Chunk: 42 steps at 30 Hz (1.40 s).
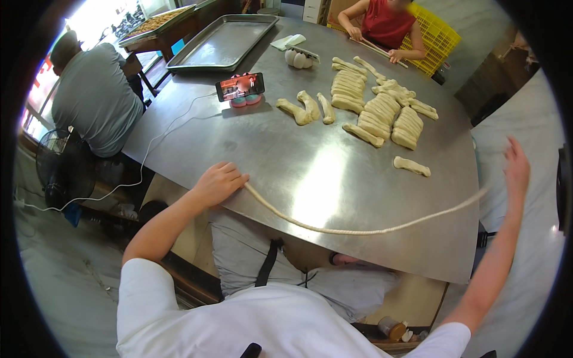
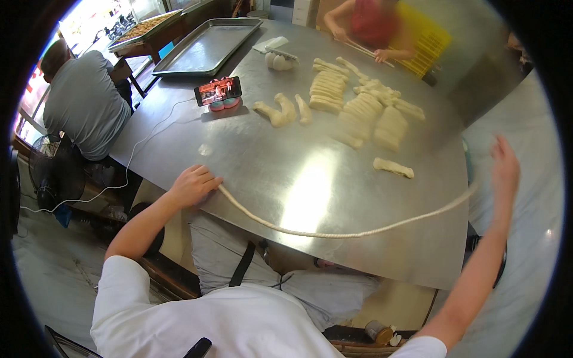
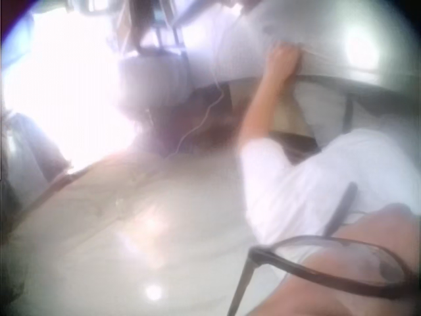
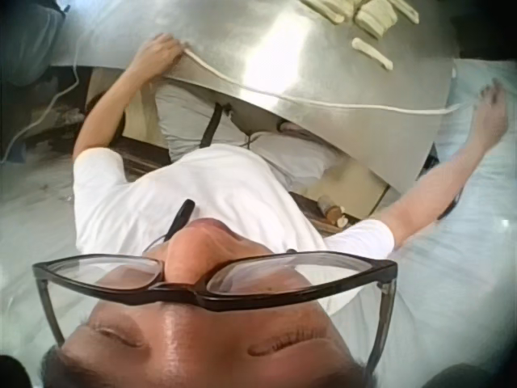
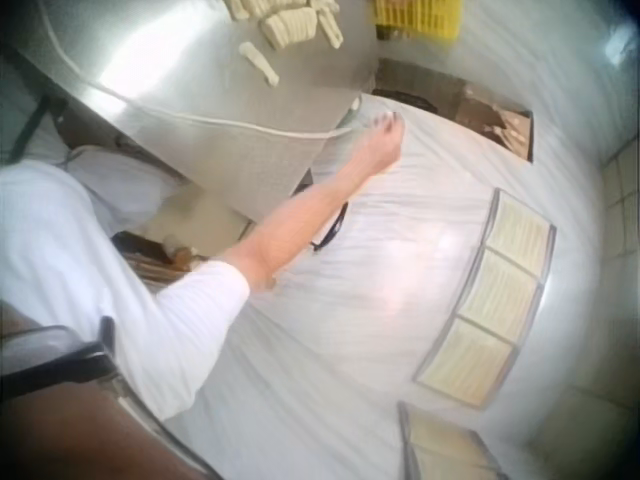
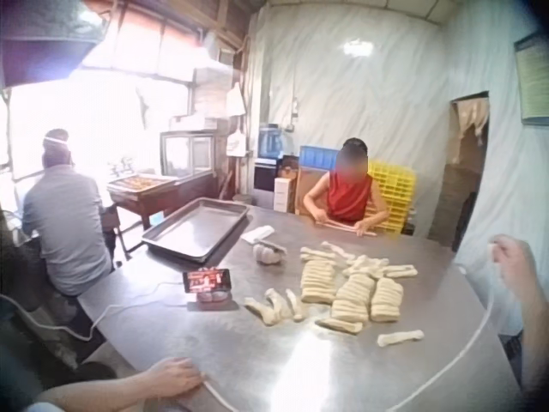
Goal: The person rolls a strand of dough into a long piece by hand on a metal table, then twists it into a braided shape and sets it aside.
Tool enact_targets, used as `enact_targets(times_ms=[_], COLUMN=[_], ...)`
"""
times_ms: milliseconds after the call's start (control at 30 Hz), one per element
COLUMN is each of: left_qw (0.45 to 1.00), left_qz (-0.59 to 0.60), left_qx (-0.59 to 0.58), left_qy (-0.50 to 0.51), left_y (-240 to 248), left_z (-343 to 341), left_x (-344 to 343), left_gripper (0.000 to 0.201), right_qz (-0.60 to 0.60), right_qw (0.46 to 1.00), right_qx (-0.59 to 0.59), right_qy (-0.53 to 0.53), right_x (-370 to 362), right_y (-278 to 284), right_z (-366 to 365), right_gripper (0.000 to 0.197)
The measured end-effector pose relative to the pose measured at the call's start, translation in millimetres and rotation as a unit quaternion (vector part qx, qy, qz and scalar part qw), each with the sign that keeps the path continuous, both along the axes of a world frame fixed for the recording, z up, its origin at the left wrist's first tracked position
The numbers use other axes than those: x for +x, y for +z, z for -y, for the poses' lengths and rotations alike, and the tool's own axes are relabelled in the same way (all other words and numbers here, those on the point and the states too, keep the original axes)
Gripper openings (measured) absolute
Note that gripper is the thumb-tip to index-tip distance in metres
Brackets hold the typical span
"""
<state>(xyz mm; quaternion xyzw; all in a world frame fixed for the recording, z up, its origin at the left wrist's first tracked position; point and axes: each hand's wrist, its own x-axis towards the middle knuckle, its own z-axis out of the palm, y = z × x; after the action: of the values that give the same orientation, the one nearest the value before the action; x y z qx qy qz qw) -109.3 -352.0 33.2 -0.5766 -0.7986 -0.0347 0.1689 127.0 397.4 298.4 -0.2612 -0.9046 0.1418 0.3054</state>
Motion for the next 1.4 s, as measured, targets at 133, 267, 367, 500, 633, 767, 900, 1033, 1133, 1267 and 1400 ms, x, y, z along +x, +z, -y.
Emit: enact_targets(times_ms=[133, 267, 367, 500, 633, 767, 900, 1033, 1133, 1267, 1400], left_qw=[0.992, 0.967, 0.928, 0.870, 0.975, 0.980, 0.962, 0.931, 0.871, 0.793, 0.737], left_qz=[0.060, 0.128, 0.232, 0.401, 0.106, 0.186, 0.065, 0.147, 0.298, 0.494, 0.612], left_qx=[0.098, 0.193, 0.254, 0.269, 0.194, 0.004, 0.083, 0.216, 0.246, 0.155, 0.136], left_qy=[0.056, 0.109, 0.140, 0.103, 0.037, 0.069, 0.250, 0.254, 0.303, 0.321, 0.252], left_y=[-16, -31, -44, -37, -47, -22, -24, 10, 72, 81, 10], left_z=[-62, -98, -117, -204, -262, -258, -129, -34, -18, -20, -74], left_x=[-22, -26, -13, 6, -18, -39, -124, -41, 13, 13, -16], left_gripper=[0.014, 0.015, 0.012, 0.015, 0.013, 0.010, 0.010, 0.012, 0.018, 0.016, 0.018], right_qz=[0.042, 0.270, 0.349, 0.320, 0.266, 0.233, 0.173, 0.108, 0.105, 0.171, 0.055], right_qw=[0.967, 0.879, 0.795, 0.790, 0.807, 0.843, 0.899, 0.944, 0.972, 0.964, 0.983], right_qx=[-0.027, 0.131, 0.140, 0.133, 0.132, 0.136, 0.104, -0.223, -0.008, 0.085, 0.141], right_qy=[0.250, 0.370, 0.477, 0.506, 0.510, 0.466, 0.389, 0.219, 0.210, 0.183, 0.104], right_x=[-96, -106, -63, -24, -9, 2, 10, 13, 20, 20, 12], right_y=[-49, -225, -252, -248, -248, -257, -270, -282, -295, -259, -199], right_z=[259, 351, 340, 318, 315, 324, 343, 360, 371, 317, 191], right_gripper=[0.033, 0.017, 0.009, 0.010, 0.012, 0.008, 0.007, 0.013, 0.017, 0.020, 0.029])
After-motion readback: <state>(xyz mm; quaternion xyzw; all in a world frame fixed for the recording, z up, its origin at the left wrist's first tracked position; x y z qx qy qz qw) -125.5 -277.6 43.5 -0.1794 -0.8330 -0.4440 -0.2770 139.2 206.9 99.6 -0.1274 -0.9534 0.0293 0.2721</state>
